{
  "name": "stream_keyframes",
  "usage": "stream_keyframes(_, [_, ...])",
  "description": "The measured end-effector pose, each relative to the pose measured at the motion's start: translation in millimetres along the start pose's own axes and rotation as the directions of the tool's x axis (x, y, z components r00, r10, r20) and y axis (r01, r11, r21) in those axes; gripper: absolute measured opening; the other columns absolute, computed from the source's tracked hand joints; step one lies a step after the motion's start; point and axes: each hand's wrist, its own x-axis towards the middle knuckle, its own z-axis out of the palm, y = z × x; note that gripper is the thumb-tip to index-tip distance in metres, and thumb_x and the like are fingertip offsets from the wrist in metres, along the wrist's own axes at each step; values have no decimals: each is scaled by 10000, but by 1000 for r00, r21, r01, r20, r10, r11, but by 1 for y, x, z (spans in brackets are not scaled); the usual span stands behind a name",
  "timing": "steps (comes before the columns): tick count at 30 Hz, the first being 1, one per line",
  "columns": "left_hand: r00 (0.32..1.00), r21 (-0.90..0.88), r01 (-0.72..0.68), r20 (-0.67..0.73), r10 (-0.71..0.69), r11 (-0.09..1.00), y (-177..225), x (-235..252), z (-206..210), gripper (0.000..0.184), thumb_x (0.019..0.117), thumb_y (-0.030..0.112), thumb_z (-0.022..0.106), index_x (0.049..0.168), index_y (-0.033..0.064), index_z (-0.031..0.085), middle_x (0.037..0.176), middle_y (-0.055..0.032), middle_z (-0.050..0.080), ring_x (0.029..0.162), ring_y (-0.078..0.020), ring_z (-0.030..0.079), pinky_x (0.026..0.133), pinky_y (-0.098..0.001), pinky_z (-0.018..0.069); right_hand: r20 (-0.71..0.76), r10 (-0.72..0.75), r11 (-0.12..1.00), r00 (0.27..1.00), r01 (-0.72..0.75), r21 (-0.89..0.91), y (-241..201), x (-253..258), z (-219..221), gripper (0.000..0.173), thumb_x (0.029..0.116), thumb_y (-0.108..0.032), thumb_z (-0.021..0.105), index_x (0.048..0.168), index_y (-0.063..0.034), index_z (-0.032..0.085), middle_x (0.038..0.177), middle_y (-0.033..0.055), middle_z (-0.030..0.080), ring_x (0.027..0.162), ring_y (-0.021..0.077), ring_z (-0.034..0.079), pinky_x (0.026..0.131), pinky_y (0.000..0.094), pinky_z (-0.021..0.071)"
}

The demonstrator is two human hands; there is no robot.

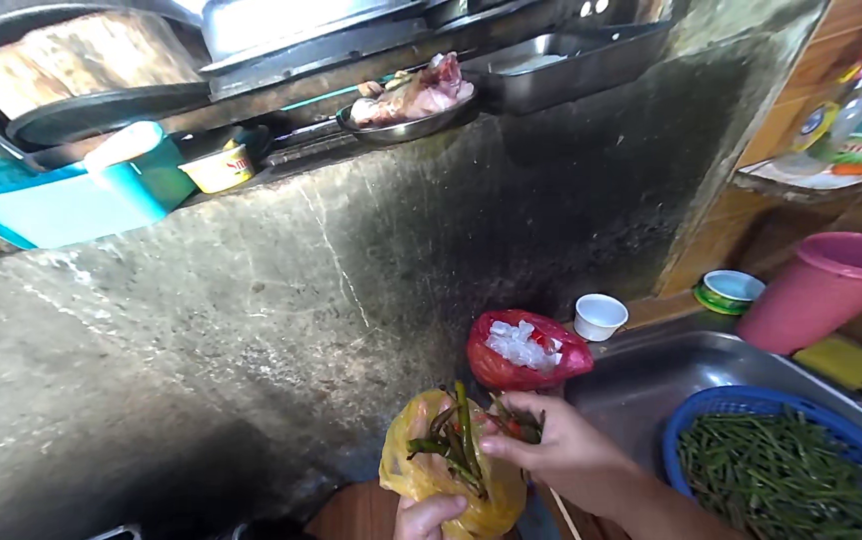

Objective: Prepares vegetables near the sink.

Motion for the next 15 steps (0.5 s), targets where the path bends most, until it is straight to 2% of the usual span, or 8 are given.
stream_keyframes(2, [999, 19, 0, -39, 1, 1000, 1, 0, 2, 377, 654, -121, 742, 1006, 13, 740, 969, -139, 775, 896, -207, 764, 830, -399, 633, -55, -25, 986, 998, 16, -165, 7, 3, 5, 351, 903, -369, 752, 1086, -71, 720, 965, 22, 710, 870, 75, 665, 800, 288, 556])
stream_keyframes(6, [997, 27, 12, -81, -10, 1000, 2, 0, 4, 313, 663, -127, 709, 933, 30, 726, 888, -129, 770, 819, -195, 764, 773, -389, 641, -80, 39, 957, 996, -61, -284, 5, 5, 18, 455, 907, -480, 735, 1113, -73, 724, 977, 84, 719, 915, 177, 687, 838, 399, 561])
stream_keyframes(8, [995, -1, 16, -101, -16, 1000, 2, 0, 8, 291, 668, -123, 693, 916, 29, 712, 882, -137, 767, 816, -209, 764, 768, -402, 640, -86, 82, 928, 993, -108, -357, -1, 5, 23, 444, 938, -446, 721, 1158, -60, 716, 1030, 131, 729, 992, 250, 699, 904, 465, 553])
stream_keyframes(11, [989, -36, 36, -142, -41, 999, 5, 0, 12, 247, 678, -106, 680, 886, 24, 707, 871, -145, 765, 813, -227, 764, 763, -417, 638, -108, 69, 908, 992, -107, -405, 5, 8, 23, 350, 943, -363, 678, 1142, -79, 728, 1018, 117, 737, 973, 239, 707, 878, 460, 562])
stream_keyframes(15, [991, -104, 72, -108, -83, 992, 5, 4, 6, 237, 682, -35, 748, 913, 21, 738, 897, -164, 770, 837, -244, 771, 780, -422, 638, -104, 63, 942, 993, -94, -323, 6, 9, 14, 336, 945, -314, 659, 1150, -57, 731, 1033, 113, 729, 971, 195, 693, 880, 413, 552])
